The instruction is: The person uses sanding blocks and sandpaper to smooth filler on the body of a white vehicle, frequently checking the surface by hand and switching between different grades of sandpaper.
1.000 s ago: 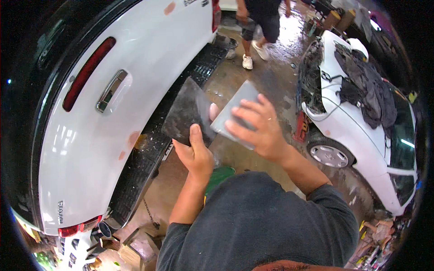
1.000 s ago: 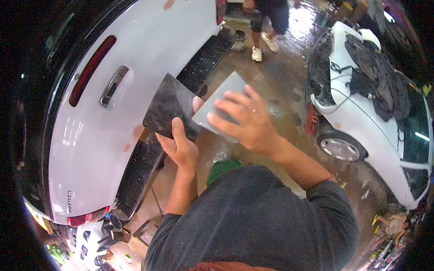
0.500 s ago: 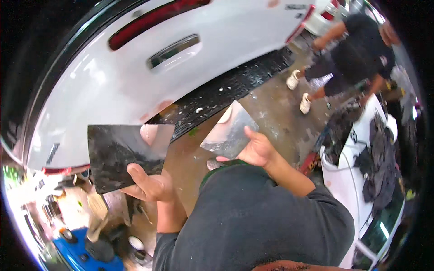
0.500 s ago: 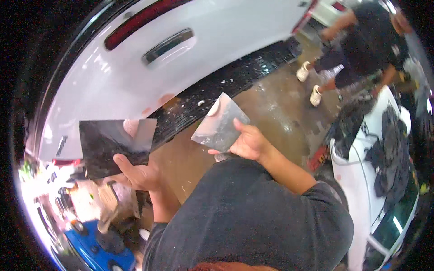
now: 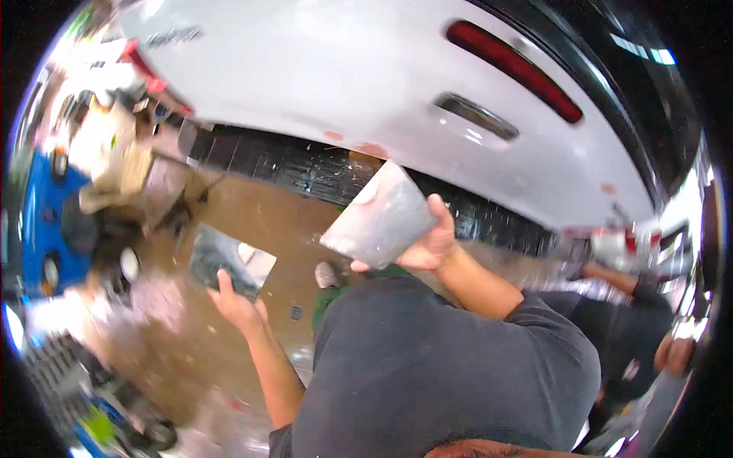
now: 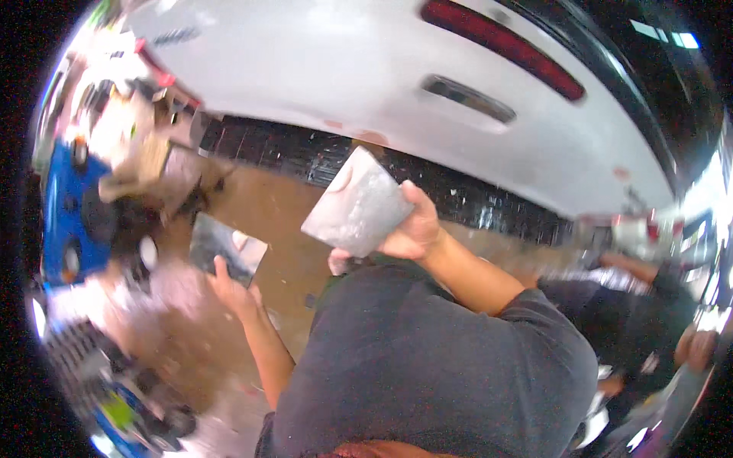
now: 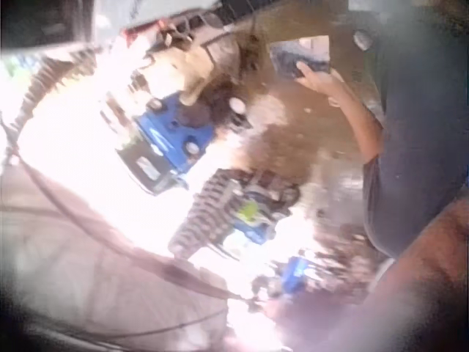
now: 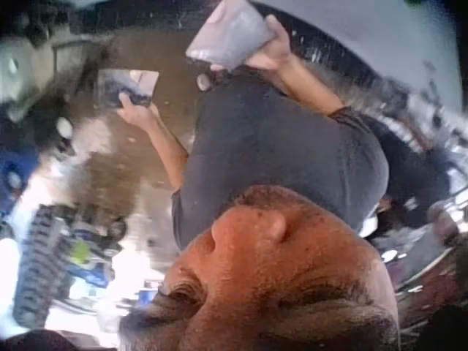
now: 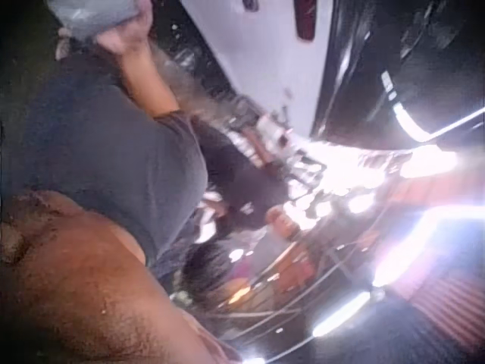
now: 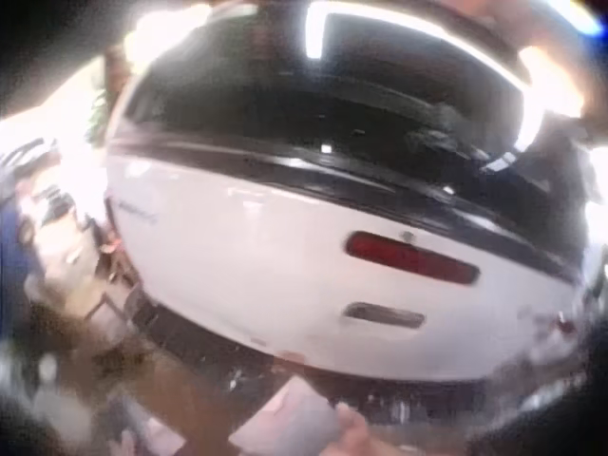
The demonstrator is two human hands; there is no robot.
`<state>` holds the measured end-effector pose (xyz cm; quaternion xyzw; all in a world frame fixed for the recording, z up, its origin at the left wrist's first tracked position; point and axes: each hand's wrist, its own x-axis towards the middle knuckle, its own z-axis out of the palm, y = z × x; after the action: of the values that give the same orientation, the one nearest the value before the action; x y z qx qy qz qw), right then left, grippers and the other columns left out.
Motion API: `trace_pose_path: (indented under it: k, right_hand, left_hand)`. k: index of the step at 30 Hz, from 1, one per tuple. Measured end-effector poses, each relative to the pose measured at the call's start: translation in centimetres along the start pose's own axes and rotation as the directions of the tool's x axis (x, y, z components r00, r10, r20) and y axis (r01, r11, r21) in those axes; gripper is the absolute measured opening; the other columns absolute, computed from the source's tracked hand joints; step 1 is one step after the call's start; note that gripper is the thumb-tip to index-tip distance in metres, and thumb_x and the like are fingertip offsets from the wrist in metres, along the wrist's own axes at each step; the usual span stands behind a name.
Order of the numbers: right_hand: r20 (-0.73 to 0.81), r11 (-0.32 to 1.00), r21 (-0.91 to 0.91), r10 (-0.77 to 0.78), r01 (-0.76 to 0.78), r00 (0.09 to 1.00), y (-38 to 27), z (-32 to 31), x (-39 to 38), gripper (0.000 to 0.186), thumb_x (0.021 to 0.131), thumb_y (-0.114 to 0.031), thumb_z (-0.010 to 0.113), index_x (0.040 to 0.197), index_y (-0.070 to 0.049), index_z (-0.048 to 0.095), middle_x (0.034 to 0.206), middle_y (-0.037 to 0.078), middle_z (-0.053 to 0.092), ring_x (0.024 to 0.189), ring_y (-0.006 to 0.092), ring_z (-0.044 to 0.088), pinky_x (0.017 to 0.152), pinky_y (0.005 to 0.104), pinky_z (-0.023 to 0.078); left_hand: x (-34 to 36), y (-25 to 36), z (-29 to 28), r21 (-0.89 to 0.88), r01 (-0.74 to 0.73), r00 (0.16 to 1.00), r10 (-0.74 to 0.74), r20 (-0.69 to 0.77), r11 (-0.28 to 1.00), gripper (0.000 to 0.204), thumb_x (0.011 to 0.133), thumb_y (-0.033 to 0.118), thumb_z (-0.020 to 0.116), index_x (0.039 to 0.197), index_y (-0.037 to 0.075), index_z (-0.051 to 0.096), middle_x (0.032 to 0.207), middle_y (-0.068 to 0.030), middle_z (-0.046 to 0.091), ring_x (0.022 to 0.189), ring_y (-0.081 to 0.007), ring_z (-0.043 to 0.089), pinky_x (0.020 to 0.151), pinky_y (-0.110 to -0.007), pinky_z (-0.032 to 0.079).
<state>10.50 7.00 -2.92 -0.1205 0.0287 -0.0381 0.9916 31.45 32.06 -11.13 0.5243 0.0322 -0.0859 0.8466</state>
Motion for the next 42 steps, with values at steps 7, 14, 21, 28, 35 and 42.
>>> trace_pose_path:
  k: [7, 14, 21, 28, 35, 42]
  right_hand:
    - [0.240, 0.159, -0.960, 0.054, 0.229, 0.969, -11.1, 7.7, 6.1, 0.090, 0.071, -0.048, 0.080, 0.144, -0.005, 0.049, 0.150, 0.021, 0.042, 0.138, 0.0382, 0.043, 0.114, 0.0549, 0.034]
    - [-0.199, -0.809, 0.135, 0.544, 0.573, 0.815, -10.1, 4.8, 10.0, 0.060, 0.075, -0.026, 0.075, 0.133, -0.026, 0.062, 0.147, 0.008, 0.047, 0.140, 0.0319, 0.039, 0.111, 0.0681, 0.026]
    - [-0.779, -0.339, 0.253, 0.484, 0.906, 0.399, -9.3, -3.2, 14.4, 0.037, 0.075, -0.026, 0.072, 0.112, -0.023, 0.074, 0.133, 0.007, 0.055, 0.132, 0.0289, 0.045, 0.111, 0.0709, 0.024]
    - [-0.878, -0.095, 0.252, 0.395, 0.963, 0.269, -7.6, -7.1, 17.7, 0.025, 0.084, -0.029, 0.066, 0.107, -0.028, 0.077, 0.128, 0.004, 0.056, 0.133, 0.0287, 0.044, 0.109, 0.0765, 0.024]
    - [-0.924, -0.079, 0.233, 0.293, 0.969, 0.246, -7.9, -8.9, 18.1, 0.029, 0.083, -0.032, 0.068, 0.110, -0.029, 0.076, 0.130, 0.004, 0.056, 0.133, 0.0285, 0.044, 0.110, 0.0760, 0.024]
    - [-0.915, -0.036, 0.239, 0.327, 0.970, 0.237, -8.9, -10.4, 19.0, 0.031, 0.083, -0.033, 0.069, 0.113, -0.030, 0.075, 0.132, 0.004, 0.055, 0.132, 0.0285, 0.045, 0.109, 0.0749, 0.026]
  left_hand:
    - [-7.6, -22.4, -12.4, -0.485, 0.344, 0.866, -0.471, -0.166, 0.804, 0.039, 0.099, 0.014, 0.059, 0.136, 0.003, 0.051, 0.127, -0.0120, 0.062, 0.116, -0.0284, 0.062, 0.099, -0.046, 0.053]
    - [-19.9, -34.7, -14.3, -0.780, 0.235, 0.634, -0.699, -0.329, 0.580, 0.037, 0.098, 0.014, 0.058, 0.131, -0.002, 0.054, 0.125, -0.0129, 0.064, 0.115, -0.0293, 0.063, 0.101, -0.043, 0.052]
    - [-25.3, -35.8, -15.0, -0.800, 0.029, 0.641, -0.626, -0.445, 0.599, 0.039, 0.097, 0.014, 0.062, 0.133, 0.000, 0.054, 0.127, -0.0110, 0.064, 0.116, -0.0272, 0.063, 0.102, -0.044, 0.050]
    - [-29.0, -34.7, -15.1, -0.790, -0.105, 0.470, -0.670, -0.574, 0.604, 0.038, 0.097, 0.015, 0.063, 0.132, 0.003, 0.054, 0.126, -0.0112, 0.063, 0.112, -0.0271, 0.063, 0.098, -0.043, 0.052]
    - [-30.0, -34.7, -14.1, -0.779, -0.146, 0.547, -0.607, -0.577, 0.609, 0.041, 0.099, 0.015, 0.060, 0.137, 0.002, 0.051, 0.127, -0.0100, 0.063, 0.115, -0.0257, 0.063, 0.099, -0.041, 0.052]
    - [-30.7, -35.6, -14.1, -0.796, -0.132, 0.517, -0.644, -0.564, 0.591, 0.041, 0.099, 0.014, 0.060, 0.137, 0.002, 0.051, 0.128, -0.0106, 0.062, 0.115, -0.0258, 0.063, 0.100, -0.041, 0.051]
